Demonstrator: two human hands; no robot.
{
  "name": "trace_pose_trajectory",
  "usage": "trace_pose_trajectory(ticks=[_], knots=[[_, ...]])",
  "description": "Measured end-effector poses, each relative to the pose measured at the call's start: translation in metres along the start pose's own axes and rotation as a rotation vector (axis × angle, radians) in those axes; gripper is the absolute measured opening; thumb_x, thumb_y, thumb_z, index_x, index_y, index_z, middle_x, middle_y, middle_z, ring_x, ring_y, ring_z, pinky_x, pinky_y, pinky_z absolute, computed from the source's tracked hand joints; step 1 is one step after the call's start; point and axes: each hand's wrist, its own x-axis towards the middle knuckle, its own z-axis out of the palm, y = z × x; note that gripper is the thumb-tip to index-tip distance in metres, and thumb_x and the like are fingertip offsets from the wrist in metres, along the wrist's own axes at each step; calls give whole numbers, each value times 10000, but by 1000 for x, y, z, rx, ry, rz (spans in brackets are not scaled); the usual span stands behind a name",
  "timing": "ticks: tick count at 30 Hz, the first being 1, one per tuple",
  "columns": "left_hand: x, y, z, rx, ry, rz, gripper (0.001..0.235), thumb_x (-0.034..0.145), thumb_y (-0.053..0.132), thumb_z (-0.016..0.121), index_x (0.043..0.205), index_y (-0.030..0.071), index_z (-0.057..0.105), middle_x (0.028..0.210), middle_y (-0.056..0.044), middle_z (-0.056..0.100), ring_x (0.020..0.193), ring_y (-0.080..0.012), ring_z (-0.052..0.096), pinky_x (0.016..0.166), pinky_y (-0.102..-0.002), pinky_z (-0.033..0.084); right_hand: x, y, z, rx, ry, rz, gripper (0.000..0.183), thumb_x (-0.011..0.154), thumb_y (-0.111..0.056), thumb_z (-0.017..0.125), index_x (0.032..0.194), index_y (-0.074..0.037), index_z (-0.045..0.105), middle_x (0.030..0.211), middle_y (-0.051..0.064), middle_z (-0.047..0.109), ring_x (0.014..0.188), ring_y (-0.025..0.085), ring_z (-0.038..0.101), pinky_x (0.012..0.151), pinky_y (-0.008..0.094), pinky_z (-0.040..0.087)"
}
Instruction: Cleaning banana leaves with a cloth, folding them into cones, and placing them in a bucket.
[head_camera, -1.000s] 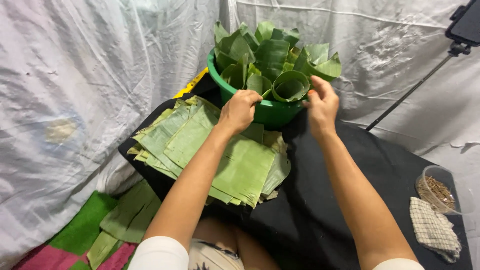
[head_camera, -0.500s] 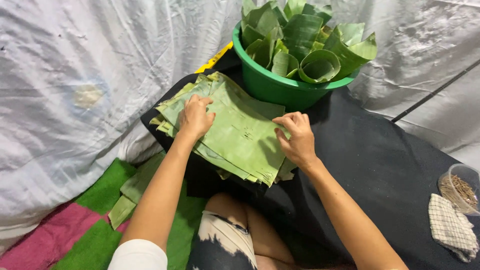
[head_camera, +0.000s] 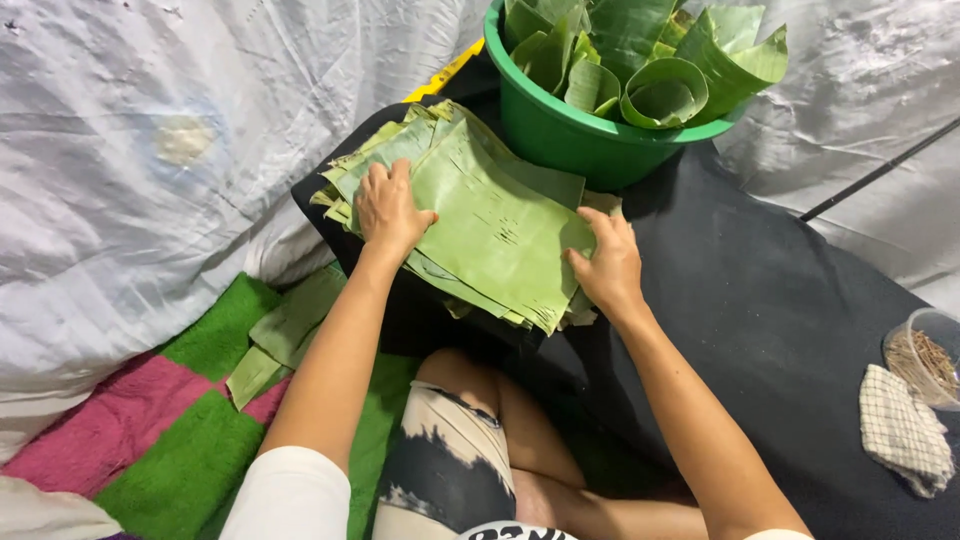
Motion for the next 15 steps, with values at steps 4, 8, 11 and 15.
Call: trace_pose_trajectory(ticks=[4,8,11,15], knots=[[-13,7,-5,-75,33,47,659,736,109,904,1287,22,553,1169,-184,483,1175,-459,553,937,-580,521,1,20,9,115,66,90,514,798,-52,791,1298,-101,682,908,173,707,836,316,718,692,463,596],[-23,10,-6,-228,110,29,534,814,14,812,1291,47,575,1179,-177,502,1092,-486,633,878,-571,572,2,19,9,522,63,317,238,837,-54,777,1073,-39,753,781,121,717,649,182,713,469,303,629],[-20,-3,-1,-213,150,68,407,843,44,786,1225,81,651,1127,-150,548,1033,-461,663,851,-550,576,-2,13,7,722,52,368,217,888,-57,733,1096,5,732,799,151,721,605,199,712,465,321,639],[-20,-13,-2,-210,260,71,113,904,114,737,1010,149,757,1034,-74,585,991,-370,683,842,-510,556,-7,13,3,890,47,405,221,946,-63,688,1145,33,693,838,163,740,572,213,722,484,345,651]])
